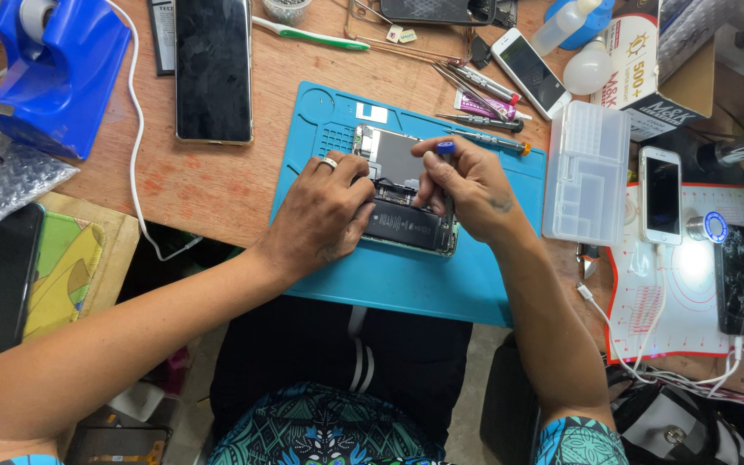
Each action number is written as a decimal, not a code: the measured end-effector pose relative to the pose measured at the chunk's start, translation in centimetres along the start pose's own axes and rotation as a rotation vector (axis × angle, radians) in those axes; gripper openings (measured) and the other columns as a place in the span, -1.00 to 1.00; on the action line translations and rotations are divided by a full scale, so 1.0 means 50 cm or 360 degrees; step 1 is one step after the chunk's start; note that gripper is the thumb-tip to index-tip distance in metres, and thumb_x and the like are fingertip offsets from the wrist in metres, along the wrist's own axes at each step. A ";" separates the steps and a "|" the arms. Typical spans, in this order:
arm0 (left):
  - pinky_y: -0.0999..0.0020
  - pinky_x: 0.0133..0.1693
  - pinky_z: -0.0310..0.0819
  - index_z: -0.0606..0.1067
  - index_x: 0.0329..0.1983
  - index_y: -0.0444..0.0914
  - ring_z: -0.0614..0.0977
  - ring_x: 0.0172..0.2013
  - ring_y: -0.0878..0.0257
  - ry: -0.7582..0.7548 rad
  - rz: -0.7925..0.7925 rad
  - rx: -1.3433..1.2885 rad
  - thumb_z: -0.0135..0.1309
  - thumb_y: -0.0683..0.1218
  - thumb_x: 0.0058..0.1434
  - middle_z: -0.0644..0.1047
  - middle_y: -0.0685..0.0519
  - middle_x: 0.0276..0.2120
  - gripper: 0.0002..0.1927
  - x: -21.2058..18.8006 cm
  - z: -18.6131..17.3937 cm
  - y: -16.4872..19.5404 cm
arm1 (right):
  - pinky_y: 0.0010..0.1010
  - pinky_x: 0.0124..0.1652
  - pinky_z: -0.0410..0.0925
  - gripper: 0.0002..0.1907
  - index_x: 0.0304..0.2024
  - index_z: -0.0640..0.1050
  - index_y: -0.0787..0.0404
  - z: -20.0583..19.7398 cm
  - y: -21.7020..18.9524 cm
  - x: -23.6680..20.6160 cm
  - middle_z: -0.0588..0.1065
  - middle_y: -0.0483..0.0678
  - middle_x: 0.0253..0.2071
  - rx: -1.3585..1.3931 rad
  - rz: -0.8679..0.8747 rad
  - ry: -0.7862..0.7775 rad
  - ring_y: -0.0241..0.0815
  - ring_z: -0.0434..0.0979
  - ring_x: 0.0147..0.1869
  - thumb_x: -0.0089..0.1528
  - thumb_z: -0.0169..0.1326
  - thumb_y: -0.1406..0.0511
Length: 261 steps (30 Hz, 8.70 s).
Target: The person opens a plastic parts box, then disassembles a smartphone with a cracked back cover. Using a screwdriver and a prying tool, they remove screws and separate the back cover from the phone body, exposing the internal components.
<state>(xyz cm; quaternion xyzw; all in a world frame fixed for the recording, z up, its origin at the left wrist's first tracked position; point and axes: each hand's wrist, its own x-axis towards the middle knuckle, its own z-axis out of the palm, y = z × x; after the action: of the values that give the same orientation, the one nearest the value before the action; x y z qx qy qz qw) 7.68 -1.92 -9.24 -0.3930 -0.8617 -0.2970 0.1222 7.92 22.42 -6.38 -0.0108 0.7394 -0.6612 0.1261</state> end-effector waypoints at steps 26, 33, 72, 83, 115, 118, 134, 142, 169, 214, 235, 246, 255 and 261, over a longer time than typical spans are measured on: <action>0.20 0.02 0.41 0.53 -0.25 -0.33 0.53 -0.07 0.08 0.0041 0.0031 0.0042 0.20 -0.18 0.16 0.49 -0.08 -0.11 -0.86 -0.005 -0.002 -0.003 | -0.31 -0.43 0.42 -0.83 -0.29 0.59 0.29 0.062 -0.035 -0.037 0.53 0.03 -0.53 -0.1432 -0.0113 0.0159 -0.13 0.56 -0.49 0.16 0.25 0.31; 0.20 0.02 0.41 0.53 -0.25 -0.33 0.53 -0.08 0.09 0.0047 0.0026 0.0019 0.20 -0.18 0.17 0.48 -0.08 -0.11 -0.86 -0.005 -0.003 -0.003 | -0.28 -0.42 0.45 -0.83 -0.34 0.55 0.32 0.065 -0.020 -0.035 0.54 0.07 -0.51 -0.1494 -0.0189 0.0190 -0.08 0.60 -0.46 0.16 0.25 0.32; 0.18 0.04 0.40 0.52 -0.27 -0.33 0.52 -0.03 0.05 0.0058 0.0053 0.0010 0.23 -0.19 0.14 0.48 -0.10 -0.09 -0.85 -0.006 -0.006 -0.006 | -0.36 -0.46 0.40 -0.75 -0.27 0.57 0.26 0.058 -0.040 -0.028 0.55 -0.01 -0.52 -0.1450 0.0026 0.0246 -0.20 0.55 -0.49 0.14 0.33 0.25; 0.18 0.04 0.39 0.52 -0.28 -0.32 0.52 -0.02 0.06 0.0049 0.0062 -0.0001 0.22 -0.18 0.15 0.49 -0.10 -0.08 -0.86 -0.006 -0.007 -0.005 | -0.33 -0.39 0.47 -0.80 -0.24 0.56 0.28 0.055 -0.031 -0.037 0.58 0.05 -0.33 -0.1481 -0.0389 0.0200 -0.13 0.64 -0.35 0.17 0.31 0.33; 0.19 -0.08 0.44 0.51 -0.33 -0.33 0.52 -0.19 0.05 0.0128 -0.0032 0.0037 0.25 -0.17 0.12 0.47 -0.08 -0.26 -0.84 -0.012 -0.006 0.001 | -0.33 -0.22 0.43 -0.40 0.18 0.58 0.19 -0.028 -0.028 -0.017 0.56 0.05 0.00 -0.1514 -0.0429 0.0253 -0.13 0.55 -0.17 0.15 0.38 0.10; 0.21 -0.15 0.46 0.50 -0.35 -0.32 0.51 -0.29 0.09 0.0113 -0.0077 0.0047 0.24 -0.17 0.15 0.46 -0.07 -0.32 -0.85 -0.011 -0.005 0.007 | -0.31 -0.19 0.47 -0.23 0.23 0.52 0.20 -0.024 -0.027 -0.012 0.52 0.05 0.10 -0.1524 -0.0317 0.0203 -0.10 0.57 -0.03 0.05 0.41 0.02; 0.19 -0.21 0.47 0.48 -0.35 -0.34 0.53 -0.33 0.07 0.0162 -0.0098 -0.0062 0.18 -0.20 0.19 0.45 -0.09 -0.36 -0.89 -0.012 -0.009 0.018 | -0.22 -0.16 0.44 -0.03 0.18 0.54 0.16 -0.027 -0.038 0.005 0.46 0.03 -0.06 -0.1641 -0.0343 0.0251 -0.06 0.52 -0.12 -0.23 0.52 -0.05; 0.19 -0.20 0.48 0.48 -0.35 -0.34 0.54 -0.32 0.06 0.0185 -0.0073 -0.0059 0.19 -0.21 0.17 0.47 -0.10 -0.34 -0.88 -0.014 -0.014 0.018 | -0.19 -0.15 0.47 -0.10 -0.02 0.53 0.23 0.000 -0.065 -0.005 0.46 0.02 -0.10 -0.1785 -0.0272 0.0386 -0.03 0.57 -0.12 -0.29 0.52 -0.08; 0.24 -0.22 0.48 0.49 -0.36 -0.34 0.55 -0.32 0.10 0.0203 -0.0049 0.0023 0.22 -0.20 0.14 0.48 -0.08 -0.37 -0.87 -0.024 -0.020 0.003 | -0.40 -0.27 0.36 -0.89 -0.11 0.63 0.31 -0.063 -0.184 0.158 0.57 -0.01 -0.28 -0.1545 -0.0895 0.0495 -0.30 0.53 -0.27 0.41 0.20 0.35; 0.17 -0.15 0.38 0.44 -0.28 -0.28 0.52 -0.22 0.04 -0.0640 0.0169 -0.0269 0.28 -0.18 0.00 0.44 -0.07 -0.26 -0.72 -0.061 -0.064 0.106 | -0.30 -0.29 0.43 -0.63 -0.10 0.65 0.18 -0.051 -0.011 -0.009 0.52 -0.03 -0.24 -0.1577 -0.0428 0.0340 -0.13 0.55 -0.28 0.16 0.36 0.13; 0.11 -0.21 0.44 0.41 -0.29 -0.32 0.52 -0.24 0.00 -0.0511 0.0135 -0.0365 0.28 -0.19 -0.01 0.43 -0.10 -0.32 -0.70 -0.052 -0.056 0.096 | -0.38 -0.41 0.41 -0.83 -0.26 0.66 0.30 -0.056 0.060 0.023 0.51 0.00 -0.37 -0.1529 -0.0980 0.0551 -0.18 0.54 -0.41 0.29 0.31 0.29; 0.15 -0.22 0.46 0.41 -0.33 -0.32 0.52 -0.26 0.05 -0.0504 0.0108 -0.0403 0.33 -0.12 0.00 0.43 -0.07 -0.33 -0.67 -0.050 -0.051 0.084 | -0.38 -0.40 0.42 -0.82 -0.27 0.66 0.32 -0.054 0.045 0.034 0.51 0.00 -0.39 -0.1537 -0.1029 0.0555 -0.19 0.55 -0.41 0.31 0.31 0.29; 0.17 -0.21 0.47 0.42 -0.36 -0.34 0.52 -0.26 0.02 -0.0545 0.0122 -0.0382 0.28 -0.07 0.07 0.42 -0.10 -0.34 -0.70 -0.051 -0.051 0.087 | -0.34 -0.42 0.38 -0.83 -0.28 0.64 0.31 -0.058 0.056 0.028 0.51 0.00 -0.40 -0.1546 -0.1001 0.0601 -0.16 0.51 -0.44 0.31 0.30 0.31; 0.16 -0.19 0.47 0.46 -0.38 -0.32 0.53 -0.26 0.03 -0.0599 0.0144 -0.0236 0.17 -0.11 0.19 0.44 -0.10 -0.36 -0.81 -0.056 -0.078 0.114 | -0.31 -0.30 0.43 -0.90 -0.20 0.64 0.30 -0.069 0.042 0.026 0.52 0.03 -0.29 -0.1573 -0.0944 0.0550 -0.10 0.57 -0.31 0.32 0.22 0.35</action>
<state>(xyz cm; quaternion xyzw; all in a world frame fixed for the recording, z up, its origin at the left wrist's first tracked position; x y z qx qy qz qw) 13.71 -3.06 -5.03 -0.4876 -0.8266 -0.2750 -0.0571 6.27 25.80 -8.34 -0.1663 0.9345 -0.2382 -0.2059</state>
